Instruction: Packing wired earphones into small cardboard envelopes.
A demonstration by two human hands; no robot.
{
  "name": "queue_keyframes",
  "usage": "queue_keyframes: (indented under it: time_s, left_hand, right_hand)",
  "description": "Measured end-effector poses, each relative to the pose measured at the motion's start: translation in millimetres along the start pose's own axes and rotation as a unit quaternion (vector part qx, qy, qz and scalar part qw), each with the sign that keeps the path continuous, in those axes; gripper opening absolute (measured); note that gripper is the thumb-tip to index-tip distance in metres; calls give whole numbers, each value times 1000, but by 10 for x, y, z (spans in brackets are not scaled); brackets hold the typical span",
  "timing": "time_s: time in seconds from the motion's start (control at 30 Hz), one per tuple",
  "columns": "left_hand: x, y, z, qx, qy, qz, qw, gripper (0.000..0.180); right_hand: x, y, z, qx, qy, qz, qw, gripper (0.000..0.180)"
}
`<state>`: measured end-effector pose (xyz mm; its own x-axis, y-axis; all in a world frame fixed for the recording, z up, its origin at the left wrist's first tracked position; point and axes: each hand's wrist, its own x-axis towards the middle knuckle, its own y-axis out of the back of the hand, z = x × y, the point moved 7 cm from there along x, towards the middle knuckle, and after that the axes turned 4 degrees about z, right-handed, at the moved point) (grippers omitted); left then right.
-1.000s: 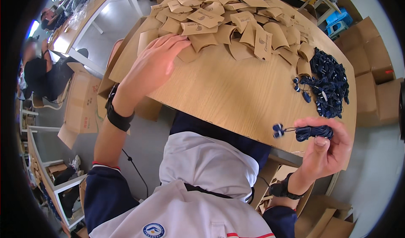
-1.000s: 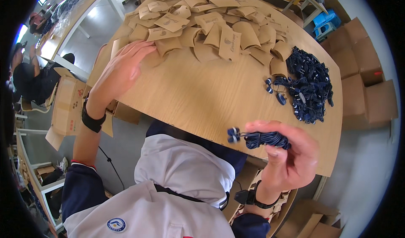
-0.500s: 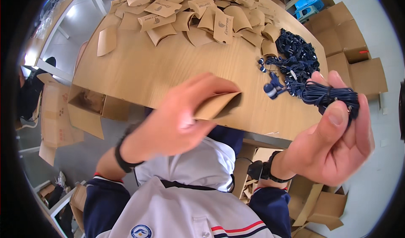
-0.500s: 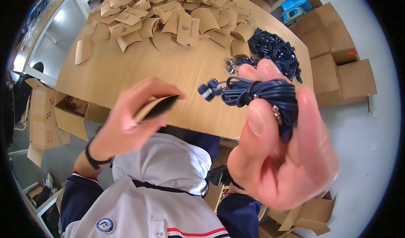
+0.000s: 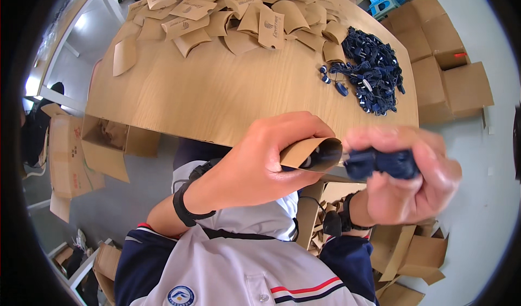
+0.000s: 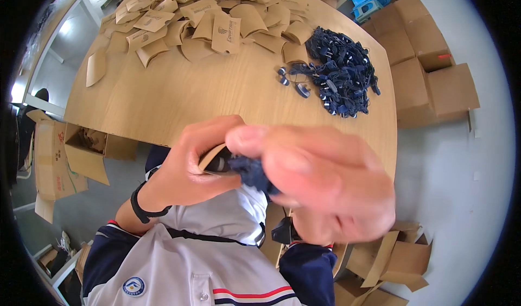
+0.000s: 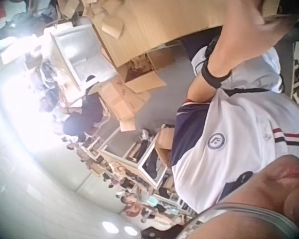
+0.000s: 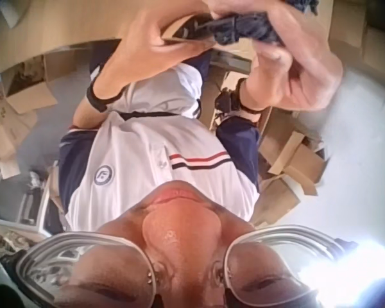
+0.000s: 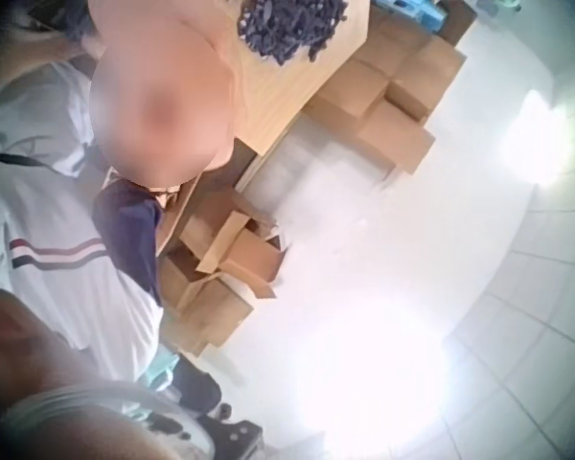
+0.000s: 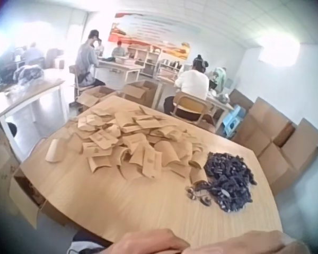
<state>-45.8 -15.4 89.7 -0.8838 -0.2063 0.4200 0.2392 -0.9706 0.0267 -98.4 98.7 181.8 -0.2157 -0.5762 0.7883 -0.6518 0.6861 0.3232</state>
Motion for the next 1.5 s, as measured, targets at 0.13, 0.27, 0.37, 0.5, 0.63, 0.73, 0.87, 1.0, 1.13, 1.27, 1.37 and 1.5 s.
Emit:
queue_keyframes:
  time_s: [0.13,0.27,0.37,0.5,0.63,0.73,0.87,1.0,1.13,1.27,1.37,1.5]
  left_hand:
    - [-57,17,-29,-55,4,23,998,38]
    - [-103,-35,-79,-77,29,-16,996,41]
    - [-113,-52,-102,-110,83,-60,989,40]
    - [-134,-65,-171,-222,157,-32,962,36]
    - [-142,17,-254,-212,228,-54,949,34]
    - [-152,78,-373,-259,254,-27,931,30]
    - [-98,78,-461,-159,158,-52,973,24]
    - [-178,78,-546,-33,63,-91,993,25]
    - [-267,-80,-672,14,150,-244,958,28]
    - [-212,-46,-536,-261,201,-137,934,34]
    - [-183,-36,-550,-413,189,-17,891,39]
    - [-10,-132,-394,-514,172,-35,840,47]
  right_hand:
    - [-1,-81,141,43,18,-30,998,14]
    - [-23,-134,148,49,29,-76,996,11]
    - [-63,-129,92,14,-12,-39,999,12]
    - [-140,-158,180,-78,-165,-21,983,16]
    - [-139,-281,282,-244,-57,-108,962,24]
    - [-59,-385,246,-285,-57,-125,949,24]
    - [-190,-363,196,-274,-72,-101,954,35]
    - [-421,-418,399,-238,-226,-135,935,27]
    - [-661,-379,481,-76,-398,-109,908,26]
    - [-453,-259,344,-114,-258,-159,946,31]
    - [-700,-13,381,-118,-179,36,976,29]
    - [-667,-265,426,-178,-103,79,975,37]
